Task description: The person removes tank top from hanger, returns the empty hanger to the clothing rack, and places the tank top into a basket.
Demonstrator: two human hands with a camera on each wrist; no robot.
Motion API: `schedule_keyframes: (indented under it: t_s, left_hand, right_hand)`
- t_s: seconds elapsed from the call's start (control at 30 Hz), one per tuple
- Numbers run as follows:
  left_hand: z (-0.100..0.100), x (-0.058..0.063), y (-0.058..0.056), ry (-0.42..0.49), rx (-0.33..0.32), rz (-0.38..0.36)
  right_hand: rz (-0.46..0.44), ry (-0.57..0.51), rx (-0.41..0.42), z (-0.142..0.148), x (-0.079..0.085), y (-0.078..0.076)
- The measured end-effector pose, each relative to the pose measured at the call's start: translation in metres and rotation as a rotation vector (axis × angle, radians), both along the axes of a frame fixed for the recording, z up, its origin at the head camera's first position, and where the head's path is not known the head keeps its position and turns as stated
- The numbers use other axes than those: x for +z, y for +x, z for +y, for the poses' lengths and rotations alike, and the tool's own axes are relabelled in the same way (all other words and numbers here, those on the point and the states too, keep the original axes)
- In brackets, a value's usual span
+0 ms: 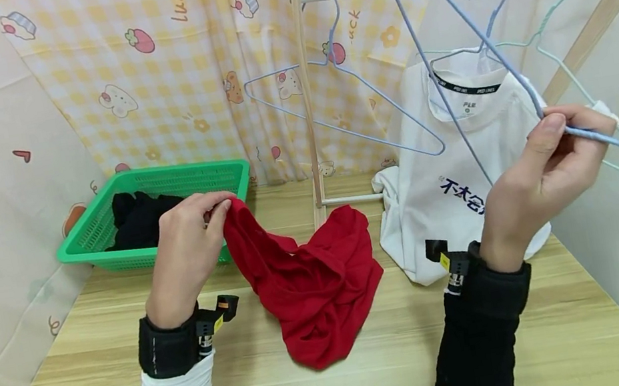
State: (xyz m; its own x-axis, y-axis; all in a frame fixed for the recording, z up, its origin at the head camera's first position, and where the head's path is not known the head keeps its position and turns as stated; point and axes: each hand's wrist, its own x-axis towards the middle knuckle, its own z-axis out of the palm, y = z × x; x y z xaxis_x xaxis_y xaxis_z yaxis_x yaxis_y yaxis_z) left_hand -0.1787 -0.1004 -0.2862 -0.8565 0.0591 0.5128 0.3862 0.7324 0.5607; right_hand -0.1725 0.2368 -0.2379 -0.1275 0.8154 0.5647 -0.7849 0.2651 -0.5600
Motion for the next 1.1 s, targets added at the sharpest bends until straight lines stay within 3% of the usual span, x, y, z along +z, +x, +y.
schedule_keyframes:
  t_s: [0.43,0.67,0.97,1.1]
  left_hand:
    - [-0.001,-0.001,0.000,-0.007,-0.012,-0.023]
    - [-0.002,-0.004,-0.003,-0.028,-0.037,-0.027]
    - [-0.007,-0.003,-0.003,-0.022,-0.039,-0.034]
    - [-0.008,-0.003,-0.002,-0.018,-0.035,-0.038]
  right_hand:
    - [-0.401,0.300,-0.078,0.024,-0.032,-0.036]
    - [-0.620,0.421,-0.084,0.017,-0.037,-0.039]
    - [-0.638,0.602,-0.072,0.005,-0.034,-0.048]
    - [-0.653,0.693,-0.063,-0.002,-0.022,-0.057]
